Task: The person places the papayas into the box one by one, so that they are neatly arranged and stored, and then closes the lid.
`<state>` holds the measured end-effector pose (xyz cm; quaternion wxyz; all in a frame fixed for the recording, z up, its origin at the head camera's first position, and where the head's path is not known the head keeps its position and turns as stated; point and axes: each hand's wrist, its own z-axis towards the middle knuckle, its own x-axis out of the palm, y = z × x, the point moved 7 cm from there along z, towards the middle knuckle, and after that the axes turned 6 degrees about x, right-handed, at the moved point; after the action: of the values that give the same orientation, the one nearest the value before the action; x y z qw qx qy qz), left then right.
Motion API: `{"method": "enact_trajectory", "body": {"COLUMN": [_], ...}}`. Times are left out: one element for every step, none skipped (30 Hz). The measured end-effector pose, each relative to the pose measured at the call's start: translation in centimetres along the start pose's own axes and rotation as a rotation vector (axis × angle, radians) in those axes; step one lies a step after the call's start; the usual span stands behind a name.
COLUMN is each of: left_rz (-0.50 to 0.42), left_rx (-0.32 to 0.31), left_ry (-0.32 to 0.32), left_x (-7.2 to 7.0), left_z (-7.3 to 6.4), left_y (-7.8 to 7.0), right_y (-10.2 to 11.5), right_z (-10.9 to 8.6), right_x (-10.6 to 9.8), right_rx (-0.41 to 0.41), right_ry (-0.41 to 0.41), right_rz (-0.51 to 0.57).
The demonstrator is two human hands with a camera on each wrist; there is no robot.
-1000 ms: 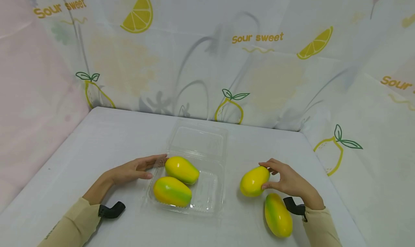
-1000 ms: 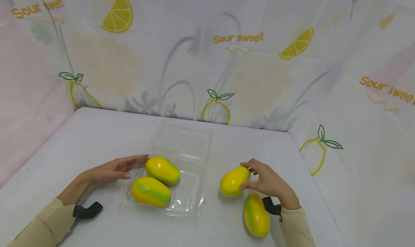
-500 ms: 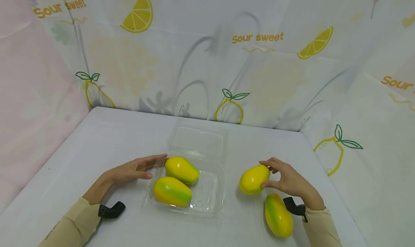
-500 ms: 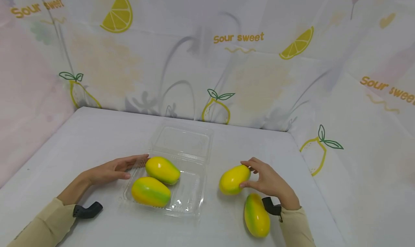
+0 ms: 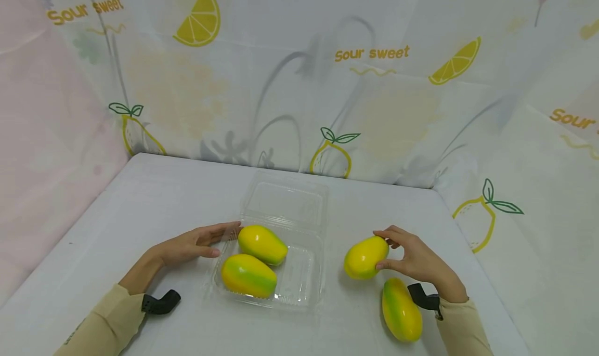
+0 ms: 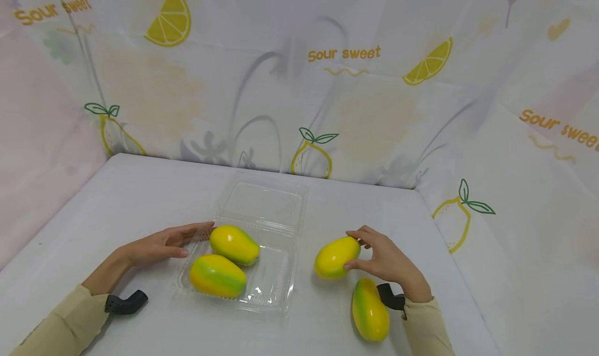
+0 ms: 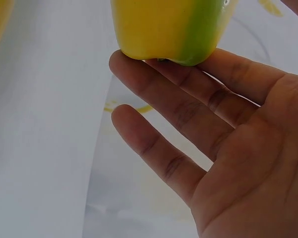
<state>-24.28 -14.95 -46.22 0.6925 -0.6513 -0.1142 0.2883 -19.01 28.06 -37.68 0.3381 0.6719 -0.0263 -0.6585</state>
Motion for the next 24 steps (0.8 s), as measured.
{"method": "enact_trajectory", "body": {"left_rz": [0.000, 0.000, -0.001, -0.001, -0.001, 0.000, 0.003, 0.005, 0.007, 0.006, 0.005, 0.004, 0.002, 0.000, -0.004, -0.007, -0.006, -0.006, -0.002, 0.000, 0.003, 0.006, 0.008, 0.007], "left_rx": [0.000, 0.000, -0.001, -0.001, -0.001, -0.002, -0.003, -0.004, -0.005, -0.005, -0.006, -0.005, -0.003, -0.003, -0.003, -0.003, -0.003, -0.003, -0.003, -0.005, -0.006, -0.007, -0.009, -0.011], "left_ry": [0.000, -0.001, -0.002, -0.002, -0.001, -0.001, -0.002, -0.002, -0.003, -0.003, -0.003, -0.004, -0.004, -0.004, -0.004, -0.003, -0.003, -0.002, -0.002, -0.003, -0.004, -0.005, -0.006, -0.006], "left_x": [-0.01, -0.02, -0.04, -0.04, -0.04, -0.03, -0.04, -0.04, -0.03, -0.02, -0.02, -0.01, -0.01, 0.00, 0.01, 0.02, 0.03, 0.04, 0.04, 0.04, 0.03, 0.02, 0.00, -0.01], "left_z": [0.00, -0.01, -0.01, -0.02, -0.02, -0.03, -0.04, -0.05, -0.04, -0.04, -0.04, -0.03, -0.02, -0.02, -0.01, -0.01, -0.01, -0.01, 0.00, 0.00, 0.00, 0.01, 0.02, 0.02], "left_y": [0.01, 0.02, 0.03, 0.06, 0.09, 0.12, 0.14, 0.15, 0.16, 0.15, 0.13, 0.10, 0.05, 0.02, -0.01, -0.04, -0.06, -0.08, -0.08, -0.07, -0.06, -0.05, -0.04, -0.02], "right_y": [0.00, 0.00, 0.00, 0.01, 0.02, 0.03, 0.05, 0.08, 0.10, 0.13, 0.15, 0.18, 0.21, 0.25, 0.29, 0.33, 0.37, 0.42, 0.47, 0.52, 0.57, 0.63, 0.69, 0.77], "right_z": [0.01, 0.03, 0.03, 0.03, 0.04, 0.04, 0.04, 0.04, 0.04, 0.04, 0.04, 0.04, 0.04, 0.03, 0.03, 0.02, 0.01, 0.01, 0.00, 0.01, 0.02, 0.02, 0.04, 0.05], "right_x": [0.00, 0.00, -0.02, -0.03, -0.05, -0.06, -0.09, -0.12, -0.15, -0.18, -0.21, -0.25, -0.29, -0.34, -0.38, -0.42, -0.47, -0.52, -0.57, -0.62, -0.66, -0.71, -0.74, -0.78], "right_rx": [0.000, 0.002, 0.001, -0.001, -0.003, -0.004, -0.007, -0.009, -0.012, -0.014, -0.014, -0.016, -0.018, -0.019, -0.022, -0.024, -0.024, -0.025, -0.025, -0.024, -0.022, -0.020, -0.019, -0.019], "right_ry": [-0.002, -0.004, -0.009, -0.016, -0.022, -0.028, -0.036, -0.044, -0.050, -0.055, -0.059, -0.064, -0.068, -0.072, -0.077, -0.082, -0.087, -0.092, -0.096, -0.100, -0.104, -0.108, -0.110, -0.113], "right_rz": [-0.001, -0.001, -0.003, -0.008, -0.013, -0.017, -0.020, -0.024, -0.026, -0.027, -0.028, -0.030, -0.031, -0.033, -0.035, -0.038, -0.041, -0.043, -0.044, -0.046, -0.048, -0.051, -0.052, -0.052]}}
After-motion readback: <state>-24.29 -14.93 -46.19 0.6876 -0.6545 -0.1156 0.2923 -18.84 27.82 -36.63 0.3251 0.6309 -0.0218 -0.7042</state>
